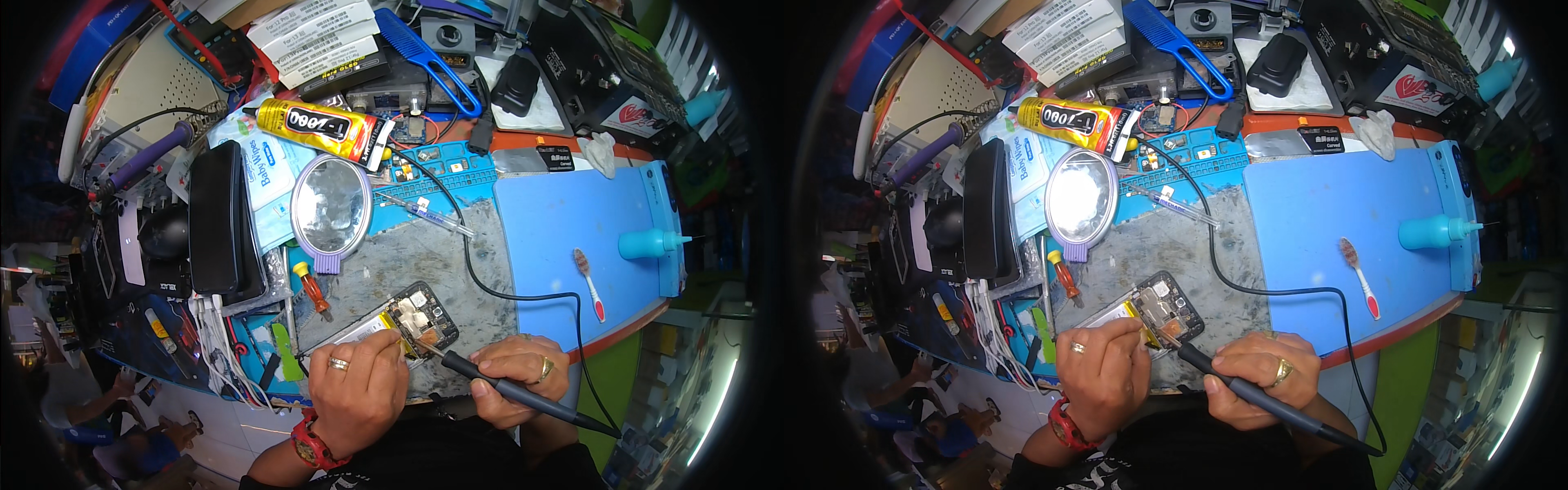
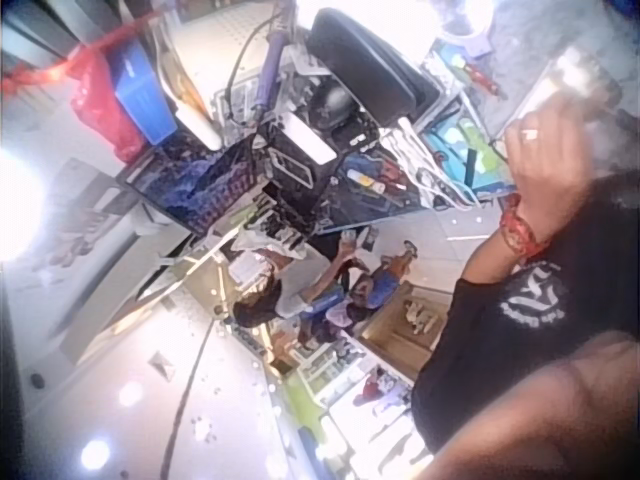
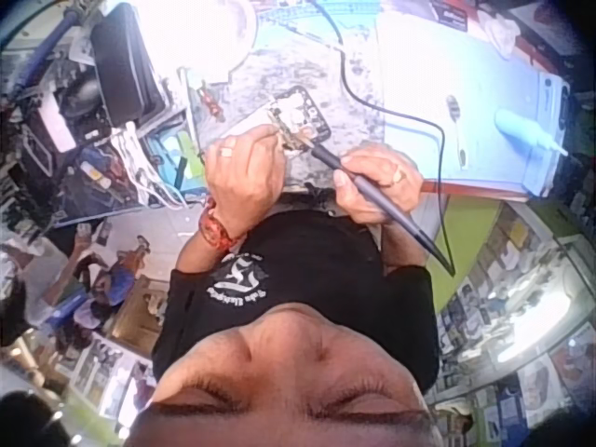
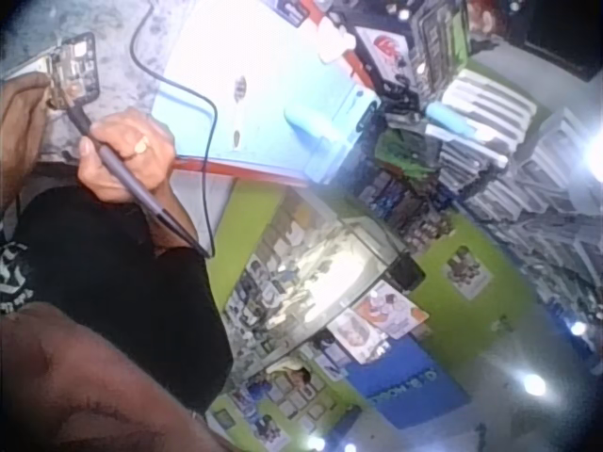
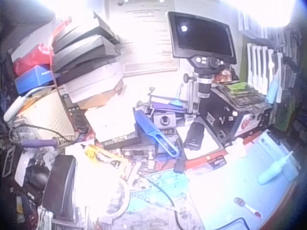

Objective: The person uses a soldering iron and tweezers to work on the internal components of a disassembled smartphone placed on a cluttered workbench. They repeatedly apply heat to small areas of the motherboard while holding the device steady with their other hand.

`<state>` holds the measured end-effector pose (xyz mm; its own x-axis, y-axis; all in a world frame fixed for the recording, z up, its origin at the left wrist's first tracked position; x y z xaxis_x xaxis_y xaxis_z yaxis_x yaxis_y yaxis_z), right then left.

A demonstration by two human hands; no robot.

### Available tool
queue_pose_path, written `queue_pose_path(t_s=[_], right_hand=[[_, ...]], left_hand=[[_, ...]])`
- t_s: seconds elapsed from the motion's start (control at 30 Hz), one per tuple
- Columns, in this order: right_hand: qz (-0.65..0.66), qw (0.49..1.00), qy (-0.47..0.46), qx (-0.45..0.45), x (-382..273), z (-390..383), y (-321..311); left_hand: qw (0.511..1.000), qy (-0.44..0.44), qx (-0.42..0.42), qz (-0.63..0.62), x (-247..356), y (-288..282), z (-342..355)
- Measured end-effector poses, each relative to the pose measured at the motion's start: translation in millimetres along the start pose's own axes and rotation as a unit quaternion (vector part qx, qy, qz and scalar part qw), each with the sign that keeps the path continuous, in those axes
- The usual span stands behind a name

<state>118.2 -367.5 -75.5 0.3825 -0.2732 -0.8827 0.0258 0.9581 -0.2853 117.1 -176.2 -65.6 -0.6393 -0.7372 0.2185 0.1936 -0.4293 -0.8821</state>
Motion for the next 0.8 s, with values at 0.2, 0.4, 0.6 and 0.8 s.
queue_pose_path(t_s=[0.2,0.4,0.6,0.8], right_hand=[[-0.01,1.0,0.005,0.0,0.2,-1.1,0.5],[-0.01,1.0,0.004,0.0,-0.7,-0.1,-0.2],[-0.002,1.0,0.005,-0.001,1.4,-1.1,-0.2],[-0.01,1.0,0.005,0.0,0.2,-0.8,0.1]], left_hand=[[1.0,0.0,-0.001,-0.002,-0.6,0.4,-0.3],[1.0,0.0,0.001,-0.001,0.0,-0.2,0.3],[1.0,0.0,0.003,0.005,0.2,0.4,-0.6],[1.0,-0.004,0.004,0.006,0.3,0.5,-0.2]])
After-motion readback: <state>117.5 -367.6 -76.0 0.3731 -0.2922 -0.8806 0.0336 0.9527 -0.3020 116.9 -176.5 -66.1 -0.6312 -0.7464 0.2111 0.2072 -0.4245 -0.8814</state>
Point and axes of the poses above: each hand's wrist, its own z-axis towards the middle knuckle, its own y-axis out of the palm, x = y × z, the point moved 7 cm from there along z, towards the middle knuckle, and after that the axes turned 11 degrees about y, right-handed, at the moved point
